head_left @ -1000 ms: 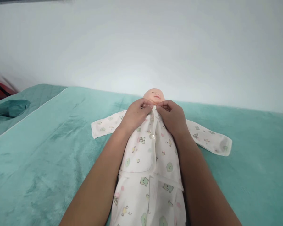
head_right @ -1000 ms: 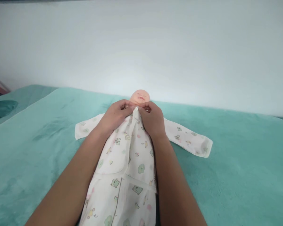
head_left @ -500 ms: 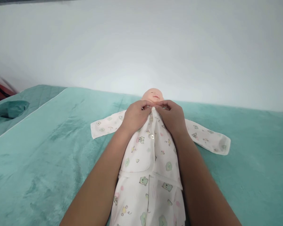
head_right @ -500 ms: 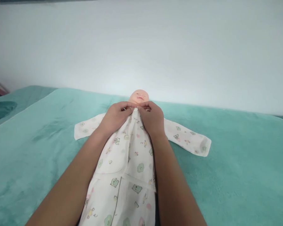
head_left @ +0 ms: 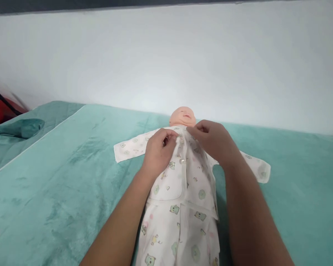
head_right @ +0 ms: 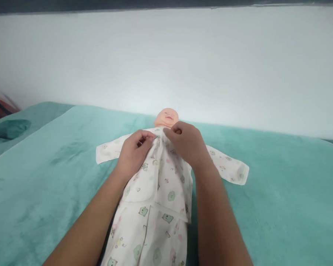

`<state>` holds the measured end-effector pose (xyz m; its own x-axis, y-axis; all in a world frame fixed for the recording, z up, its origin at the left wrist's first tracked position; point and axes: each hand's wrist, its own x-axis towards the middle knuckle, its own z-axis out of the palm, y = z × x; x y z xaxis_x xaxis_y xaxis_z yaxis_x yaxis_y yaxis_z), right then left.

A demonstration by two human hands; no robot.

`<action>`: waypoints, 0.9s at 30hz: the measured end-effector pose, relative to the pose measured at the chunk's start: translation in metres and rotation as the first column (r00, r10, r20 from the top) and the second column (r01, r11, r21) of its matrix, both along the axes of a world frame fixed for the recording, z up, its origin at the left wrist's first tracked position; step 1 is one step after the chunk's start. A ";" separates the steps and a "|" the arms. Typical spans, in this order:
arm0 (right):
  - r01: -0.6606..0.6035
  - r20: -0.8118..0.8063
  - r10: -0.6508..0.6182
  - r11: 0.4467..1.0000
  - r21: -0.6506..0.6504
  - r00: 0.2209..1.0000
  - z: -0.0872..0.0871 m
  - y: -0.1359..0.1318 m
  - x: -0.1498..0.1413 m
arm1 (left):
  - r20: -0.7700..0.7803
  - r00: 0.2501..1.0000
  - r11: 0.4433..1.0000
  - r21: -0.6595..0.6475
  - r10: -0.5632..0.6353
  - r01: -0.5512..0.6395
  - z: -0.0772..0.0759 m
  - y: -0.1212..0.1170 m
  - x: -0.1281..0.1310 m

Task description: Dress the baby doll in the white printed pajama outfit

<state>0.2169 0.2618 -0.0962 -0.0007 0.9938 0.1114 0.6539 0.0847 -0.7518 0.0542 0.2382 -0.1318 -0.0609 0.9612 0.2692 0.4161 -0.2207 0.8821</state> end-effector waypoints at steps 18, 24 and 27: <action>-0.119 0.017 0.124 0.976 -0.181 0.992 -0.002 -0.014 0.000 | -0.074 0.986 0.988 -0.044 -0.149 0.146 0.002 -0.005 -0.005; -0.010 -0.071 0.002 0.994 -0.109 0.997 -0.011 -0.030 -0.009 | -0.110 0.986 0.992 -0.038 -0.128 0.124 0.002 -0.004 -0.004; 0.007 0.094 0.002 0.996 -0.090 0.996 -0.007 -0.039 -0.021 | -0.090 0.983 0.987 -0.045 -0.159 0.155 0.004 -0.004 -0.005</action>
